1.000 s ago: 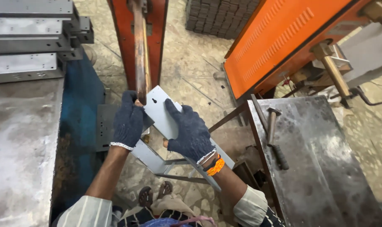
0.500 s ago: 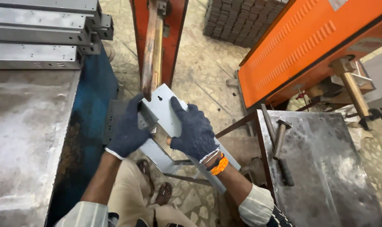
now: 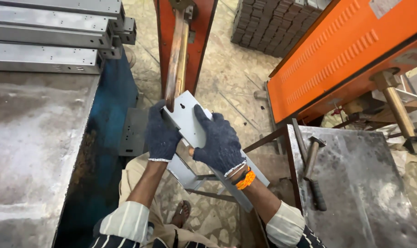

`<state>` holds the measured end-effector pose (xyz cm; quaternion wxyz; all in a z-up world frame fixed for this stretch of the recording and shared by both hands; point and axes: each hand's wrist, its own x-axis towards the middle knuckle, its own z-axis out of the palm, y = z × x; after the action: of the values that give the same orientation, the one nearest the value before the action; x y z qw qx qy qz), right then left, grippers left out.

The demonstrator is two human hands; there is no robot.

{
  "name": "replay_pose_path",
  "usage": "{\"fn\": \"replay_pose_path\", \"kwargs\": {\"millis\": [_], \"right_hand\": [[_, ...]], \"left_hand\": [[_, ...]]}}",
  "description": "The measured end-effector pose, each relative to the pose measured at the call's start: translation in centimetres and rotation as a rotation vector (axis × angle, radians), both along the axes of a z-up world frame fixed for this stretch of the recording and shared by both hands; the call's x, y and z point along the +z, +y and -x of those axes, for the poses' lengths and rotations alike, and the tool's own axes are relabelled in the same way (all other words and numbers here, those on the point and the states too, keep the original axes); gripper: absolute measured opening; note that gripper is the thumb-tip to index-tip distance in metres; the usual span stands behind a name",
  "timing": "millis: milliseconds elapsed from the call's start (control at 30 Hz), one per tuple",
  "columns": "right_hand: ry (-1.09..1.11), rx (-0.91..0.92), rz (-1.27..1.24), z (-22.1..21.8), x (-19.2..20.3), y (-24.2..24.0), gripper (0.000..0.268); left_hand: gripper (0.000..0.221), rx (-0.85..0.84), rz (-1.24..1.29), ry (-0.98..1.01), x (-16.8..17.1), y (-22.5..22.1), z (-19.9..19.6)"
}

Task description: The recorder assembles metal housing components using a spot welding machine and a hammer to align pieces.

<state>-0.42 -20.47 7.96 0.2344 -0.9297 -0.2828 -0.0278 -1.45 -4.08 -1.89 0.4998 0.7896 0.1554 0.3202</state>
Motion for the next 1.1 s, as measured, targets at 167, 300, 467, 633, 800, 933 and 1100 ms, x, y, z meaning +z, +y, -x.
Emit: {"fn": "replay_pose_path", "kwargs": {"millis": [167, 300, 467, 633, 800, 933, 1100], "right_hand": [[-0.009, -0.026, -0.011, 0.3, 0.6, 0.1, 0.104], [-0.114, -0.031, -0.048, 0.5, 0.6, 0.1, 0.1], [-0.123, -0.043, 0.006, 0.7, 0.2, 0.2, 0.1], [-0.093, -0.069, 0.023, 1.0, 0.2, 0.5, 0.101], [-0.076, -0.12, 0.067, 1.6, 0.5, 0.9, 0.101], [-0.129, -0.107, 0.06, 1.2, -0.4, 0.7, 0.101], [-0.088, -0.099, 0.069, 1.3, 0.1, 0.8, 0.102]], "left_hand": [[0.075, -0.003, 0.056, -0.039, -0.8, 0.0, -0.5], [0.07, 0.011, 0.054, -0.083, -0.6, 0.0, -0.3], [0.063, 0.011, 0.04, -0.057, -2.6, 0.3, -1.0], [0.062, -0.032, 0.134, -0.064, -0.9, 0.1, -0.3], [0.071, -0.108, 0.172, -0.137, -1.0, 0.4, -0.5], [0.07, -0.091, 0.17, -0.157, -1.5, 0.1, -0.5], [0.063, 0.003, 0.069, -0.144, -1.1, -0.3, -0.4]]}}
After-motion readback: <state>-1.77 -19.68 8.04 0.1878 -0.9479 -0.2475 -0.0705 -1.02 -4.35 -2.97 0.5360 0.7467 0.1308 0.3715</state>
